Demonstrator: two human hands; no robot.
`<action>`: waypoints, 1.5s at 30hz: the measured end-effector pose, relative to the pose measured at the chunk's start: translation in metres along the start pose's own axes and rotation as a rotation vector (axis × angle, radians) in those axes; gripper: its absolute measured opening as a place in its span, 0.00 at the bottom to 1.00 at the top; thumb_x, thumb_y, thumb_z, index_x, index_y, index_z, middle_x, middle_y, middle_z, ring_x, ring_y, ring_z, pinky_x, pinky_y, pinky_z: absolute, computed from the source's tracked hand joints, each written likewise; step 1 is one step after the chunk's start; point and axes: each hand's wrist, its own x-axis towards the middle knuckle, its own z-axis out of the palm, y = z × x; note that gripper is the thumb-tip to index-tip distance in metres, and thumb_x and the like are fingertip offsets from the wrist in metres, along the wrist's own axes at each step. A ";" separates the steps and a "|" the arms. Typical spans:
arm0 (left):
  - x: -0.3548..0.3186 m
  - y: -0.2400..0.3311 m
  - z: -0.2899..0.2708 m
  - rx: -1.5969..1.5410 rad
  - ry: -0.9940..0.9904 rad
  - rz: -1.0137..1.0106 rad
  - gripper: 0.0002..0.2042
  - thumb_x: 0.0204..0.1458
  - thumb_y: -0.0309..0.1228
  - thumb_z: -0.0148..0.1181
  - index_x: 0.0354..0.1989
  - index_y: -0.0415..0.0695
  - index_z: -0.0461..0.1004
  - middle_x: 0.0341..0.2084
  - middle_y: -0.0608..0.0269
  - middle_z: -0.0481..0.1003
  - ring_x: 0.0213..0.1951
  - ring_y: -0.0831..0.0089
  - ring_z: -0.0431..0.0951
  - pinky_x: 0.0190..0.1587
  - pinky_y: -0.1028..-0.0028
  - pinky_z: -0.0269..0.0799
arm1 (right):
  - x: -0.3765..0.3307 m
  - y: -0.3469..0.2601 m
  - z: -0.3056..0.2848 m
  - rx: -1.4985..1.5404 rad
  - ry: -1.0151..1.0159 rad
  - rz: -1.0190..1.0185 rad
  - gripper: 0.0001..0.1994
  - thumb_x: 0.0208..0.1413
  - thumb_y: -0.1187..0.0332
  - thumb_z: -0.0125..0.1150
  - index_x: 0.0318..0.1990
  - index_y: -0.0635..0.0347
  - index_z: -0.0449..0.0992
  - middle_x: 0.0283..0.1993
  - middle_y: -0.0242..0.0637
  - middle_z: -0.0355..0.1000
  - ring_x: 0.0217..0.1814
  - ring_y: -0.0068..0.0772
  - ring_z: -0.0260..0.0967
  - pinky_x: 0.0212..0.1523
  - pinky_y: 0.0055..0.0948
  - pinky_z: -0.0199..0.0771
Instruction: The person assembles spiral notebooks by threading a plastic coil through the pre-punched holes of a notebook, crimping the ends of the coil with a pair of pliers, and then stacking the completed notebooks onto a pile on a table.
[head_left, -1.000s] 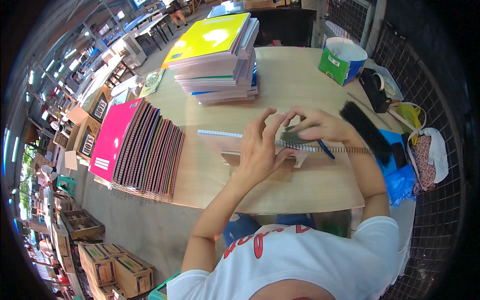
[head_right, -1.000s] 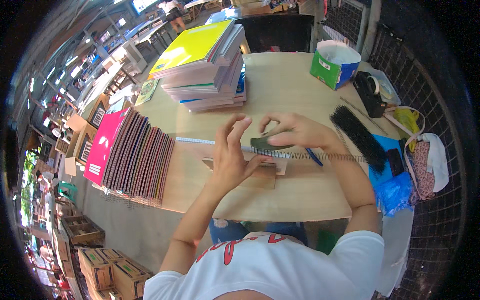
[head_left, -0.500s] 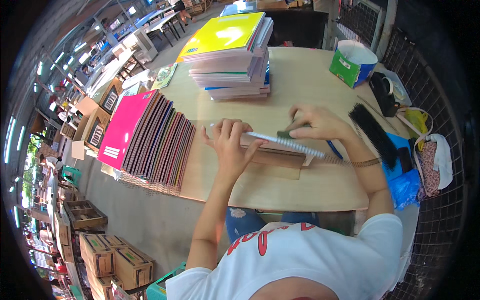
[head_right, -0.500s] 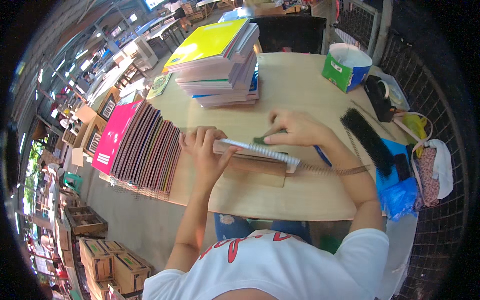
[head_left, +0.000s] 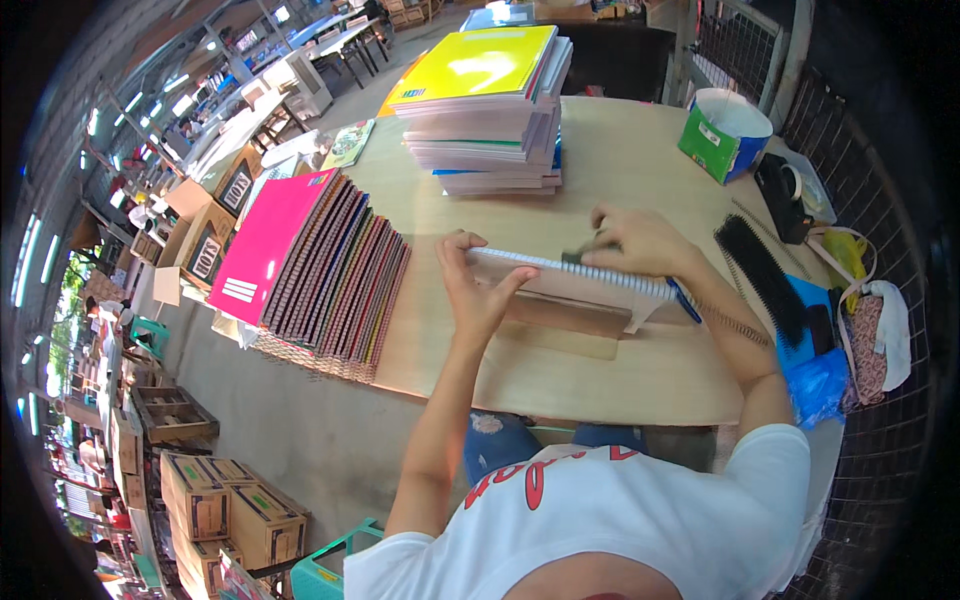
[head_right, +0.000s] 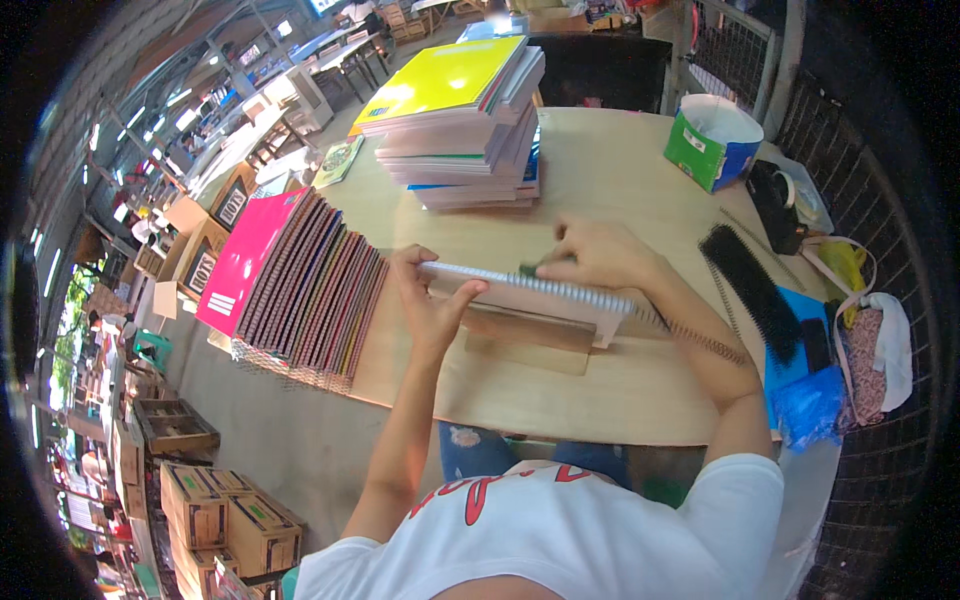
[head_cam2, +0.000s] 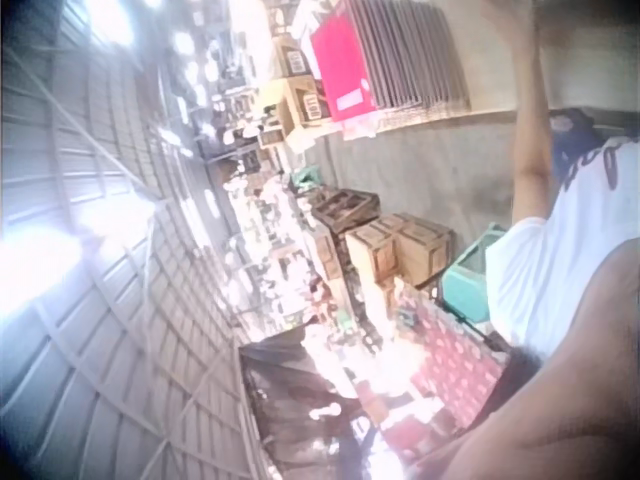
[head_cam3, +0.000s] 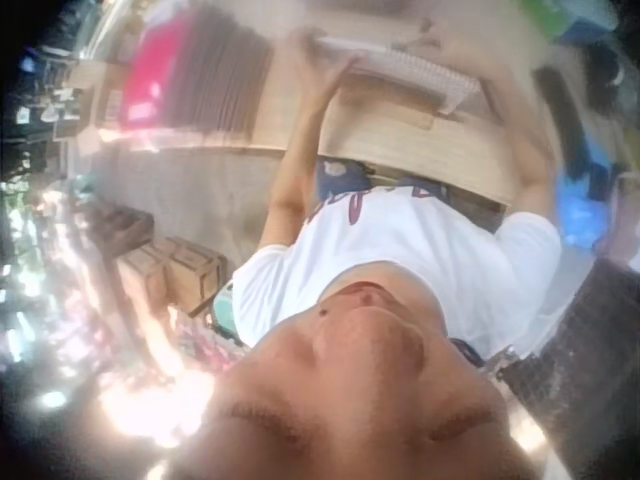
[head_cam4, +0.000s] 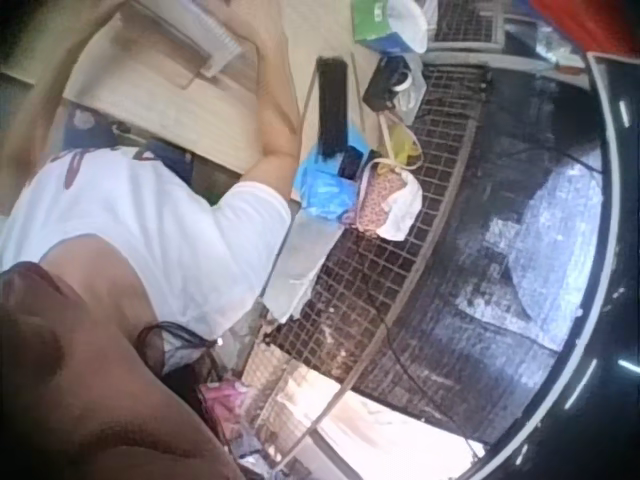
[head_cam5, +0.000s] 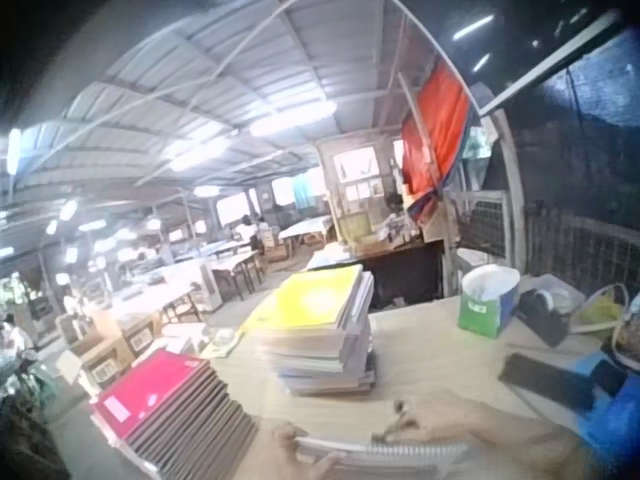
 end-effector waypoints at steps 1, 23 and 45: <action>0.002 0.001 0.001 -0.046 0.000 -0.068 0.39 0.29 0.42 0.83 0.48 0.44 0.63 0.42 0.64 0.62 0.44 0.71 0.64 0.41 0.71 0.65 | -0.001 -0.008 -0.006 -0.008 0.005 -0.007 0.28 0.57 0.42 0.56 0.44 0.62 0.83 0.54 0.41 0.68 0.54 0.35 0.69 0.49 0.37 0.73; 0.007 0.005 0.001 -0.075 0.049 -0.036 0.41 0.30 0.44 0.83 0.49 0.39 0.62 0.42 0.61 0.64 0.42 0.67 0.65 0.45 0.68 0.63 | 0.041 -0.008 0.008 0.973 0.106 -0.260 0.20 0.62 0.52 0.57 0.41 0.63 0.82 0.50 0.40 0.68 0.52 0.37 0.68 0.54 0.32 0.67; 0.006 -0.027 -0.014 -0.586 0.025 -0.196 0.33 0.46 0.32 0.75 0.56 0.40 0.60 0.49 0.60 0.64 0.49 0.73 0.65 0.54 0.72 0.62 | 0.070 -0.030 0.009 0.695 -0.013 -0.261 0.26 0.60 0.46 0.55 0.54 0.58 0.73 0.54 0.41 0.70 0.52 0.35 0.71 0.54 0.33 0.69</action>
